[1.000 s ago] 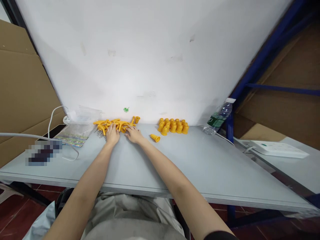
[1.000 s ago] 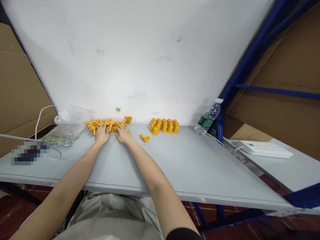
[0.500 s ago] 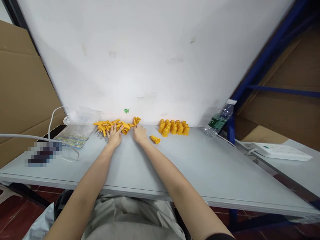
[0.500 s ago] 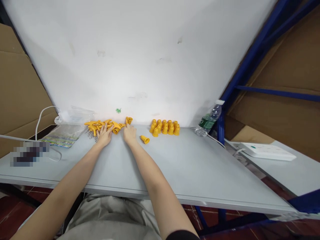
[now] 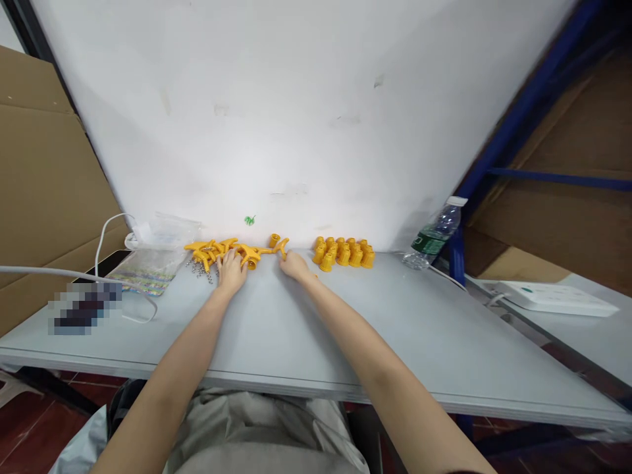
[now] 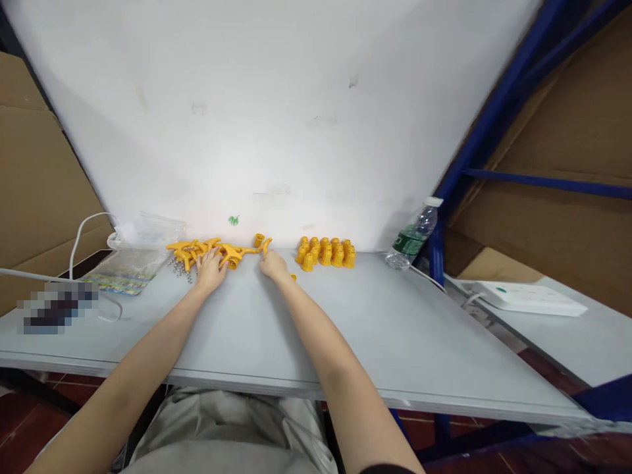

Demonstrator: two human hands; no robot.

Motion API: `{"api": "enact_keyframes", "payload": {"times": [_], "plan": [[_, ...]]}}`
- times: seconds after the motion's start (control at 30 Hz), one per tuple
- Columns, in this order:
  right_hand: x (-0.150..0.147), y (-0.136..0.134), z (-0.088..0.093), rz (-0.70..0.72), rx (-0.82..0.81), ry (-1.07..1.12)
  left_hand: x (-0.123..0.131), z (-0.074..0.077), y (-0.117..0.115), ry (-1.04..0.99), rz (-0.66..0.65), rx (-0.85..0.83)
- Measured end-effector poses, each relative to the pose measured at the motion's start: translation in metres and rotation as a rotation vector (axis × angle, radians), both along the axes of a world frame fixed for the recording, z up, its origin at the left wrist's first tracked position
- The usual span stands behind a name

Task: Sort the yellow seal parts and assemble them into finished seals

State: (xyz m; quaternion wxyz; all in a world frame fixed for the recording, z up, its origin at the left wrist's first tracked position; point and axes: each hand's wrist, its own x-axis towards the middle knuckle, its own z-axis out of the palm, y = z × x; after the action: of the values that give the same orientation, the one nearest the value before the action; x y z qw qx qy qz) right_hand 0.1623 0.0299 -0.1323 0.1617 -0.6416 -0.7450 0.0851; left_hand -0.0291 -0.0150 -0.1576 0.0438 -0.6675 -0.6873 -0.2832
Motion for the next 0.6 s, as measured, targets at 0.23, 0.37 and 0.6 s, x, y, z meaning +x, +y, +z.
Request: {"api": "enact_keyframes", "payload": {"times": [0.23,0.37,0.6], "plan": [[0.014,-0.021,0.025,0.014,0.086,0.036,0.008,0.009,-0.008,0.012,-0.098,0.103],[0.017,-0.042,0.031,0.25,0.262,-0.088,0.017,0.016,-0.014,0.056,-0.217,0.137],[0.023,-0.06,0.026,0.434,0.391,-0.182,0.026,0.022,-0.022,0.085,-0.201,0.09]]}}
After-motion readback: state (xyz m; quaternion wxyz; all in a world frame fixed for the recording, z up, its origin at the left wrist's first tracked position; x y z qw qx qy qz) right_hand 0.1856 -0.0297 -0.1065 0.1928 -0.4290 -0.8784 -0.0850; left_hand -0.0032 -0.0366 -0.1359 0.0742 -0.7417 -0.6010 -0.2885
